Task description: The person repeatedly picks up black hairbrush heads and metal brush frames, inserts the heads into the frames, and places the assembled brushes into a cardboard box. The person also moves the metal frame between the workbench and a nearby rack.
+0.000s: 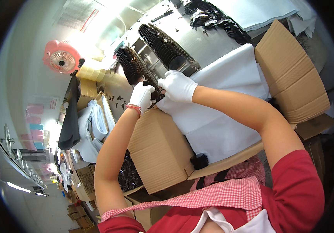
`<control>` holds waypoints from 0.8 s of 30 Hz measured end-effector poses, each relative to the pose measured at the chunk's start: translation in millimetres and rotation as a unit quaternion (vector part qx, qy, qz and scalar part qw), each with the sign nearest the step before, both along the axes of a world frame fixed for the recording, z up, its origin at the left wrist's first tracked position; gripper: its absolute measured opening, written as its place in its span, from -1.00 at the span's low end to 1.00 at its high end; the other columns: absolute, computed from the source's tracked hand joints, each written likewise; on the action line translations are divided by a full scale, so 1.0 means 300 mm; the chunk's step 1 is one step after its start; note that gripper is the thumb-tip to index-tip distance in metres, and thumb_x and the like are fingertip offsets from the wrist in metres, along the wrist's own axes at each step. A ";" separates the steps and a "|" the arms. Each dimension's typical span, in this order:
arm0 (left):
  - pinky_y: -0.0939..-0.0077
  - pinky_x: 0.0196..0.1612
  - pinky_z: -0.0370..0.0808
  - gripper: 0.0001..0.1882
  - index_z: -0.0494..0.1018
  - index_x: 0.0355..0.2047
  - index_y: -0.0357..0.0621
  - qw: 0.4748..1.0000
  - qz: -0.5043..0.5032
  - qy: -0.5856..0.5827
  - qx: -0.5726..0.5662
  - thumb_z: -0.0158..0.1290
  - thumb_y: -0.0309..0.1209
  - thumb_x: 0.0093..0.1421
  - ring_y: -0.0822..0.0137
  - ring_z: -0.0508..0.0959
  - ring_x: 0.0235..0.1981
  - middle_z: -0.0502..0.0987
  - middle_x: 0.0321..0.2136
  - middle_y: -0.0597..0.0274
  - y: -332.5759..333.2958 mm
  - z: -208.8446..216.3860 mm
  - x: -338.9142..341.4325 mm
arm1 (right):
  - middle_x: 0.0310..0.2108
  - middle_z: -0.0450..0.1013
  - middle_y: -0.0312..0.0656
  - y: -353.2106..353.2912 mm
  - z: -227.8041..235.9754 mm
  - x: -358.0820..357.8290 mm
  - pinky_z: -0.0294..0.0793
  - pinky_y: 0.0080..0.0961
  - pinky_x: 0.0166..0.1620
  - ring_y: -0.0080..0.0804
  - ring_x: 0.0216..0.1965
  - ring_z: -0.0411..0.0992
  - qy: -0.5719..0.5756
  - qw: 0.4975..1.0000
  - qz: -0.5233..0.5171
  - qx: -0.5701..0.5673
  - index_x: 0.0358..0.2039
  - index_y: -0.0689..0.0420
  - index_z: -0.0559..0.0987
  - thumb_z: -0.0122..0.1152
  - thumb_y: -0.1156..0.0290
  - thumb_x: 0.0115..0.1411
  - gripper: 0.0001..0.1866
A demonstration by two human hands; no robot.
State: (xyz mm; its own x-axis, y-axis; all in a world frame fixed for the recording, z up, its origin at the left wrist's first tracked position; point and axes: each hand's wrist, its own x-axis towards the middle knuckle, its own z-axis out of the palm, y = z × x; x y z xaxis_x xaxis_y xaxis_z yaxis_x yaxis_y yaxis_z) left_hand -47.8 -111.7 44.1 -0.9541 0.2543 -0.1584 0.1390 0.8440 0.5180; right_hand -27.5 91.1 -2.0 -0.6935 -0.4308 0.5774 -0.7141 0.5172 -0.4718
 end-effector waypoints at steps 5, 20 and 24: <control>0.04 -0.06 0.50 -0.61 0.37 -0.09 -0.26 0.964 0.088 0.035 -0.250 -0.03 -0.24 0.16 -0.20 0.59 -0.16 0.60 -0.28 -0.30 0.098 0.225 0.023 | -0.19 0.49 0.02 0.052 0.028 0.018 0.42 -0.22 0.11 -0.03 -0.03 0.44 -0.027 0.996 -0.030 -0.076 -0.07 0.17 0.51 0.48 0.24 -0.10 -0.43; 0.44 -0.04 0.50 -0.20 0.29 0.12 -0.38 0.987 0.030 0.142 -0.069 0.37 -0.21 -0.05 0.35 0.56 -0.20 0.57 -0.16 0.07 -0.183 0.119 -0.229 | -0.22 0.46 -0.14 0.017 0.050 -0.025 0.57 -0.30 -0.17 -0.13 -0.24 0.52 -0.033 0.993 0.021 -0.116 -0.15 0.04 0.54 0.40 0.33 -0.03 -0.61; 0.38 0.04 0.47 -0.22 0.37 0.03 -0.41 0.993 -0.007 0.061 -0.097 0.38 -0.11 -0.06 0.15 0.58 -0.07 0.58 -0.12 -0.06 -0.121 0.093 -0.301 | -0.40 0.50 -0.15 0.056 0.019 -0.089 0.56 -0.31 -0.25 -0.11 -0.33 0.54 -0.025 0.994 0.043 -0.098 -0.19 0.02 0.56 0.41 0.25 -0.08 -0.60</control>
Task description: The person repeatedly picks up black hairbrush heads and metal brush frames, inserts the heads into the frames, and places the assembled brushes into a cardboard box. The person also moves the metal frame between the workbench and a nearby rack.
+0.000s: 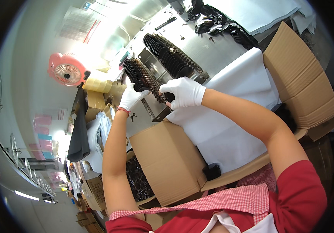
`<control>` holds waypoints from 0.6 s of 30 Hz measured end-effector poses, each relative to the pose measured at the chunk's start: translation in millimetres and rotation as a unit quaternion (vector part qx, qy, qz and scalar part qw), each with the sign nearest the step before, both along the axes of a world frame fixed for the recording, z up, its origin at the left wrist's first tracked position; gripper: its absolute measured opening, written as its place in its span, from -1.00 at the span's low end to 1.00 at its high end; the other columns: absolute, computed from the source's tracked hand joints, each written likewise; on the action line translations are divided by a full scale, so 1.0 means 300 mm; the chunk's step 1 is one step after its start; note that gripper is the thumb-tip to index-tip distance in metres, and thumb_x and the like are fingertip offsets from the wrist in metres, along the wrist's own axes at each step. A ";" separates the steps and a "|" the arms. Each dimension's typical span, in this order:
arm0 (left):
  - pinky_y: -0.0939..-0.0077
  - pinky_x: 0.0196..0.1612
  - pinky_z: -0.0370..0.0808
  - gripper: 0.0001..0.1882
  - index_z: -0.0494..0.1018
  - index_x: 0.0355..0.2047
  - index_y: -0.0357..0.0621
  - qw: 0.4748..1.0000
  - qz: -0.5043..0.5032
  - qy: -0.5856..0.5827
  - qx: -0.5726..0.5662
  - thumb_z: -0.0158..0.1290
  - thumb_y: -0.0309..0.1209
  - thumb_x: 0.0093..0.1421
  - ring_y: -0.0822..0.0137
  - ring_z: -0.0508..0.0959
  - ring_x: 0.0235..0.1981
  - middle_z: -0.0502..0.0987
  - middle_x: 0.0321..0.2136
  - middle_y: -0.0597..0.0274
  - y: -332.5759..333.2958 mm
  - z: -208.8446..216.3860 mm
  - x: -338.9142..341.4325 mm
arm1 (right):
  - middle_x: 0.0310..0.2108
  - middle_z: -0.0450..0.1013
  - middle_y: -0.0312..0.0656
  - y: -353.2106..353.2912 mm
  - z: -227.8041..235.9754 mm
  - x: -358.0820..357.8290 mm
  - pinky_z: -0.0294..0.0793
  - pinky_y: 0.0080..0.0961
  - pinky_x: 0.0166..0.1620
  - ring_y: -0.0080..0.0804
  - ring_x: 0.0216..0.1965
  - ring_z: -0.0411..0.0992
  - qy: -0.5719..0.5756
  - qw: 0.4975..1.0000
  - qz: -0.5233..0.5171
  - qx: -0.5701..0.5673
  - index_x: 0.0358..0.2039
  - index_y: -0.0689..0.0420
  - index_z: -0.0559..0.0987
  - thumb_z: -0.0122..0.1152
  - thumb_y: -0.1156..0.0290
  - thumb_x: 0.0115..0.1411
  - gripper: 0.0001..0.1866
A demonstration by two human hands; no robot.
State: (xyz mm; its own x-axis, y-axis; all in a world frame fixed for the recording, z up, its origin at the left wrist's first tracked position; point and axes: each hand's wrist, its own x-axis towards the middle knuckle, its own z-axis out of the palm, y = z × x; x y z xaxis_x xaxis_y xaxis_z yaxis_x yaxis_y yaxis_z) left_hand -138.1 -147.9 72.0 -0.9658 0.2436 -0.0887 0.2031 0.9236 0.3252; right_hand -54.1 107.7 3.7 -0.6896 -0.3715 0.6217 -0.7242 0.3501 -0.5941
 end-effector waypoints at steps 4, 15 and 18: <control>0.31 -0.01 0.48 -0.38 0.35 -0.12 -0.41 0.998 0.024 -0.049 0.020 0.27 -0.16 -0.02 0.01 0.59 -0.11 0.57 -0.19 -0.21 0.083 0.019 0.040 | -0.42 0.54 -0.12 0.025 0.026 0.002 0.56 -0.32 -0.25 -0.12 -0.35 0.55 -0.024 0.998 0.047 -0.021 -0.21 0.01 0.58 0.40 0.28 -0.10 -0.62; 0.09 -0.07 0.51 -0.56 0.38 0.00 -0.29 1.000 0.017 0.011 -0.016 -0.04 -0.32 0.13 -0.21 0.59 -0.16 0.59 -0.22 -0.26 0.054 0.063 0.125 | 0.04 0.45 -0.06 -0.021 0.038 0.027 0.49 -0.31 0.09 -0.08 0.02 0.47 -0.052 0.994 -0.006 -0.095 0.10 0.10 0.48 0.47 0.36 -0.12 -0.31; 0.21 -0.13 0.52 -0.62 0.39 -0.02 -0.32 0.971 -0.010 -0.056 0.231 -0.08 -0.34 0.23 -0.07 0.61 -0.22 0.58 -0.25 -0.15 0.135 0.032 0.276 | 0.29 0.15 0.04 -0.103 0.102 0.103 0.43 -0.27 0.17 0.04 0.15 0.36 -0.053 0.993 -0.033 -0.105 0.31 -0.03 0.28 0.50 0.26 -0.12 -0.06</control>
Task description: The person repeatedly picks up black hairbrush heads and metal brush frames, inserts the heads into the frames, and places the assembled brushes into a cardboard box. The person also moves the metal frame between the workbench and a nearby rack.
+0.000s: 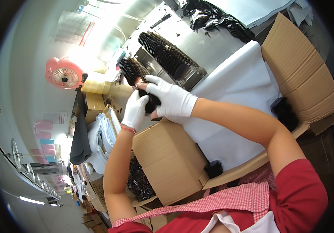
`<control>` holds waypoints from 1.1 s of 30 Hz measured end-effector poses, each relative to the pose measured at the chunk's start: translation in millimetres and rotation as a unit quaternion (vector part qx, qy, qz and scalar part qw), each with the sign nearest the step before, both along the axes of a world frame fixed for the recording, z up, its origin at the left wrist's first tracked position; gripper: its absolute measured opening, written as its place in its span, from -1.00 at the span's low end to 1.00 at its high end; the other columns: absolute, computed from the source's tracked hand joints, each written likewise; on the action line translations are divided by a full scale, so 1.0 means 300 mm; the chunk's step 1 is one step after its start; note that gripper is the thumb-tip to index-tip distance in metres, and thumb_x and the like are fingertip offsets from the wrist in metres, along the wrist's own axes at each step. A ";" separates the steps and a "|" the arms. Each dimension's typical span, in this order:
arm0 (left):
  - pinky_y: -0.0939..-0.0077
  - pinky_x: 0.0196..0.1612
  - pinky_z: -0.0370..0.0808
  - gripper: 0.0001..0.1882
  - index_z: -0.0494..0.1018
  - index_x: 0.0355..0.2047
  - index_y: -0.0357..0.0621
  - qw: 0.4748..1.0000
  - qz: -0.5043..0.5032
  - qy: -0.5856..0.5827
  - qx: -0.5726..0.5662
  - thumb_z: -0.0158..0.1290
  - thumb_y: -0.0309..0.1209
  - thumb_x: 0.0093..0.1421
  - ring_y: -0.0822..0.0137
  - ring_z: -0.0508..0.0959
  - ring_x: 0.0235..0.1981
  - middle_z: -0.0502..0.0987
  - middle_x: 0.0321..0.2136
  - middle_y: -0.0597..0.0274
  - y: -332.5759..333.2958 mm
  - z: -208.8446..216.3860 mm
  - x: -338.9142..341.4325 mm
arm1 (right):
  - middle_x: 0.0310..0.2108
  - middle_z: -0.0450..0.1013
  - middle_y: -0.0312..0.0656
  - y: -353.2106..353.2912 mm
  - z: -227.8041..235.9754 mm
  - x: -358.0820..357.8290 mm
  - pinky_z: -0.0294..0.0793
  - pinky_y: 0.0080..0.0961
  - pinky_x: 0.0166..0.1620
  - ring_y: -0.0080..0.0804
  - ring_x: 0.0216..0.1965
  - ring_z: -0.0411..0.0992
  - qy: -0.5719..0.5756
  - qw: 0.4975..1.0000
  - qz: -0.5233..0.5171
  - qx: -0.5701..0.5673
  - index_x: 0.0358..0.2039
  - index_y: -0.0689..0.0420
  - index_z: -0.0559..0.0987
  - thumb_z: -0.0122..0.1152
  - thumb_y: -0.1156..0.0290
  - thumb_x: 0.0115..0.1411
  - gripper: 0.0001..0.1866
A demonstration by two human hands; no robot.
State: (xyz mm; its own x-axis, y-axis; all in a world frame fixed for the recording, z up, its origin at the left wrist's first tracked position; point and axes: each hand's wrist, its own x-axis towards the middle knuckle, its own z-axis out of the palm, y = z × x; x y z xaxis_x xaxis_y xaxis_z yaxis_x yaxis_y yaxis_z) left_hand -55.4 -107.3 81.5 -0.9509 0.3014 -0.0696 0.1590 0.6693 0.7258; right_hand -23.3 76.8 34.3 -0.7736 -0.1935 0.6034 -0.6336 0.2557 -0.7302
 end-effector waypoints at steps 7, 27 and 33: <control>0.51 -0.20 0.50 -0.63 0.36 0.02 -0.21 0.966 -0.071 -0.245 0.035 0.03 -0.23 0.33 0.39 0.57 -0.27 0.57 -0.22 0.16 -0.003 0.131 -0.026 | -0.10 0.34 -0.09 0.043 0.011 -0.013 0.54 -0.26 -0.06 -0.06 -0.08 0.45 -0.048 0.998 -0.041 0.028 -0.04 -0.04 0.46 0.40 0.32 -0.03 -0.50; 0.21 -0.03 0.50 -0.60 0.44 -0.21 -0.34 0.918 0.034 0.160 -0.362 0.15 -0.24 0.08 -0.15 0.56 -0.14 0.55 -0.21 -0.27 -0.142 -0.133 -0.514 | -0.49 0.47 -0.16 0.092 -0.043 -0.084 0.55 -0.30 -0.33 -0.12 -0.43 0.52 0.032 0.994 0.079 0.065 -0.32 0.04 0.53 0.35 0.29 -0.11 -0.69; 0.02 -0.08 0.52 -0.71 0.45 -0.17 -0.23 0.882 0.148 0.161 -0.416 -0.04 -0.29 0.23 -0.16 0.63 -0.16 0.61 -0.23 -0.27 -0.051 0.043 -0.374 | -0.34 0.45 -0.15 0.079 -0.068 -0.079 0.57 -0.31 -0.23 -0.11 -0.30 0.51 -0.009 1.000 0.010 0.025 -0.22 0.02 0.51 0.38 0.33 -0.11 -0.62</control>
State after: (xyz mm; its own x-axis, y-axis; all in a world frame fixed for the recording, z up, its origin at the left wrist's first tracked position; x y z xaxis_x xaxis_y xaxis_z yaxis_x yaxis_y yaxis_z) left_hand -167.6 -122.5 94.3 -0.9902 0.0079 0.1392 -0.0045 0.9961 -0.0884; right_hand -47.0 100.7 14.0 -0.7798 -0.2390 0.5787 -0.6260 0.2798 -0.7279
